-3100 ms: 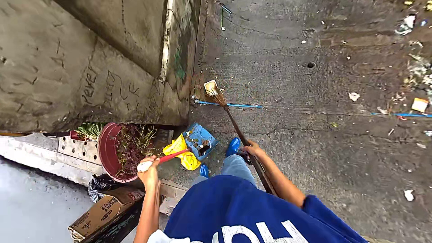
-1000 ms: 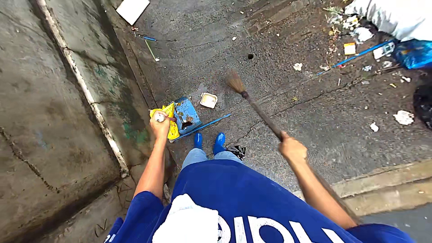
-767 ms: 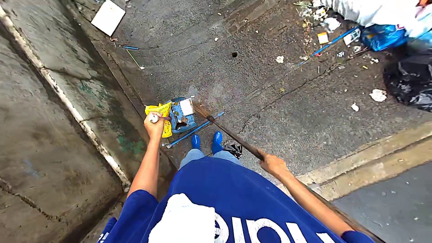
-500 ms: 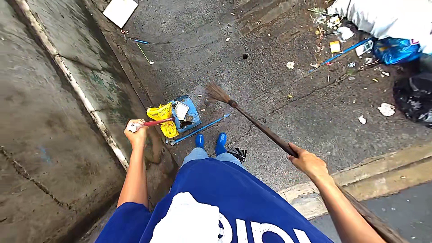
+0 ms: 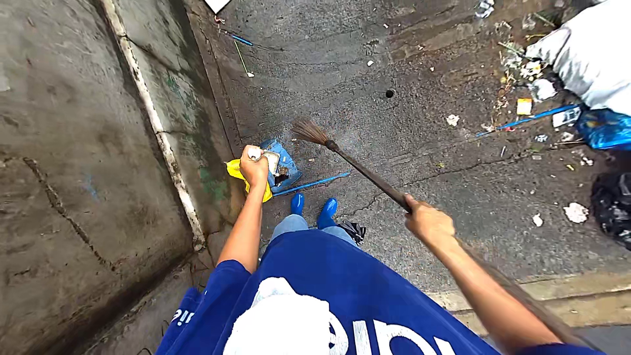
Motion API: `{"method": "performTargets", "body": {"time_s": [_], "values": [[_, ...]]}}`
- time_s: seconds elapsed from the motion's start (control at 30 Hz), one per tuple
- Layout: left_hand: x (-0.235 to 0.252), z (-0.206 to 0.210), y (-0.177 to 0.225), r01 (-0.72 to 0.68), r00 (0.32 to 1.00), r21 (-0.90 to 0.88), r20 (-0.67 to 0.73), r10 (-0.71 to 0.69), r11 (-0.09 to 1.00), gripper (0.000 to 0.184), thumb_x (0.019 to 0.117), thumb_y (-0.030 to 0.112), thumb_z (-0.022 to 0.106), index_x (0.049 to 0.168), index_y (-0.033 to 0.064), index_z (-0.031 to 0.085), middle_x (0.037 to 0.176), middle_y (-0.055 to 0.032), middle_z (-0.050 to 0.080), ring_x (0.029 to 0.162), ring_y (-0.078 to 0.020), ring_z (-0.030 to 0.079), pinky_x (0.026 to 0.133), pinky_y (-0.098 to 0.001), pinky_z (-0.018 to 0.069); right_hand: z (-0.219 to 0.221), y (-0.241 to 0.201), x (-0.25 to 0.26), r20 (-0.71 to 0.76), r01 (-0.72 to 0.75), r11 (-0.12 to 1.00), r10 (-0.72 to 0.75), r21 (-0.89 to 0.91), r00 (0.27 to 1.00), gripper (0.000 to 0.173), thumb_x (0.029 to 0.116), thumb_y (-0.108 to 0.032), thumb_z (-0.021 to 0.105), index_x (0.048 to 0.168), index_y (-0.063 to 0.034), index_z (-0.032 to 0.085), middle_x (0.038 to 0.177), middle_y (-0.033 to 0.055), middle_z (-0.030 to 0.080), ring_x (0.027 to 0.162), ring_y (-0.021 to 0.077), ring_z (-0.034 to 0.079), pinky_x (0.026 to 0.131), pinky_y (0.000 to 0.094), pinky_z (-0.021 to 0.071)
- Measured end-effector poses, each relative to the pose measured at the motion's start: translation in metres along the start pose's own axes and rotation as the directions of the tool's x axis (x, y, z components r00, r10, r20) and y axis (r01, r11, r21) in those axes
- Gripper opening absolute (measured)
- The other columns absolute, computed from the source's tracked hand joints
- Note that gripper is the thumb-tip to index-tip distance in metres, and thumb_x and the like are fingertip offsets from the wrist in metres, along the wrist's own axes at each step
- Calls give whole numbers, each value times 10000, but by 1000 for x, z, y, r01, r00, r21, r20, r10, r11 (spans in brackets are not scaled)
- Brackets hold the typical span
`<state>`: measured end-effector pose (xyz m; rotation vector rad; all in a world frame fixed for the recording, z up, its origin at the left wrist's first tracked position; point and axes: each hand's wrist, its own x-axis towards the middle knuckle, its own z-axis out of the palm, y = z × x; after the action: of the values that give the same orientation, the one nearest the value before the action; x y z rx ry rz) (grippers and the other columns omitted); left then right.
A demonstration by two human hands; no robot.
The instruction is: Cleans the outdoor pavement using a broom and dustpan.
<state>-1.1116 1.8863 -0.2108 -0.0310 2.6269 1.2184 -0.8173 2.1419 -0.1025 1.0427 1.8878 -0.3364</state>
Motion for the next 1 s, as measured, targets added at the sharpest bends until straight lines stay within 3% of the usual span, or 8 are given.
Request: {"method": "performTargets", "body": {"time_s": [0.2, 0.33, 0.47, 0.53, 0.63, 0.73, 0.83, 1.0], "values": [[14, -19, -10, -129, 975, 7, 185, 126, 992, 157, 811, 1, 691, 968, 4, 687, 979, -137, 715, 951, -267, 676, 846, -521, 527, 37, 21, 21, 121, 99, 994, -92, -55, 988, 635, 1021, -195, 577, 1617, -263, 371, 1402, 264, 604, 1192, 527, 621, 939, 724, 479], [30, -41, -17, -264, 917, -26, 304, 260, 964, 158, 808, 7, 699, 956, -38, 668, 953, -173, 708, 920, -271, 676, 843, -509, 533, 52, 105, -55, 102, -128, 985, 117, 117, 988, 627, 1029, -228, 599, 1607, -350, 388, 1306, 271, 670, 1148, 542, 641, 919, 756, 458], [30, -32, -8, -370, 850, -52, 384, 360, 928, 136, 816, -16, 697, 935, -52, 643, 932, -191, 685, 894, -299, 661, 825, -530, 521, 96, 67, -75, 185, -319, 910, 277, 264, 943, 599, 1036, -240, 576, 1606, -274, 395, 1307, 291, 653, 1153, 541, 637, 912, 738, 479], [28, -17, -4, -384, 843, -26, 398, 362, 923, 145, 808, -5, 701, 939, -46, 657, 943, -203, 697, 918, -336, 674, 835, -563, 520, 117, 44, -53, 291, -300, 881, 198, 366, 936, 542, 1023, -259, 581, 1554, -273, 474, 1321, 260, 659, 1209, 501, 626, 960, 718, 474], [37, 3, 11, -430, 829, -160, 319, 459, 888, 205, 758, -46, 691, 937, -131, 641, 929, -192, 696, 891, -180, 668, 851, -357, 553, 126, 52, -38, 374, -198, 826, -16, 527, 927, 504, 1028, -301, 605, 1524, -271, 523, 1369, 205, 650, 1260, 427, 614, 1042, 677, 446], [43, 0, 37, -364, 870, -240, 259, 420, 900, 248, 738, -92, 668, 950, -180, 571, 930, -125, 652, 889, -46, 612, 856, -236, 536, 125, 88, -42, 348, -200, 701, -73, 685, 935, 531, 1045, -321, 618, 1550, -218, 492, 1216, 214, 671, 935, 344, 655, 825, 558, 510], [45, 8, 58, -306, 908, -236, 220, 358, 922, 285, 678, -140, 655, 940, -121, 545, 919, -37, 629, 903, -14, 613, 867, -229, 547, 130, 103, -39, 277, -155, 636, -96, 756, 956, 476, 1042, -269, 600, 1498, -150, 533, 1339, 231, 652, 1233, 419, 627, 1044, 652, 455], [41, 55, 103, -241, 952, -229, 135, 276, 943, 363, 631, -175, 641, 949, -51, 518, 889, -19, 610, 836, -50, 624, 772, -254, 568, 107, 128, 17, 171, 8, 540, -281, 842, 944, 597, 1027, -126, 608, 1568, -53, 366, 1419, 301, 571, 1338, 460, 550, 1115, 641, 409]]}}
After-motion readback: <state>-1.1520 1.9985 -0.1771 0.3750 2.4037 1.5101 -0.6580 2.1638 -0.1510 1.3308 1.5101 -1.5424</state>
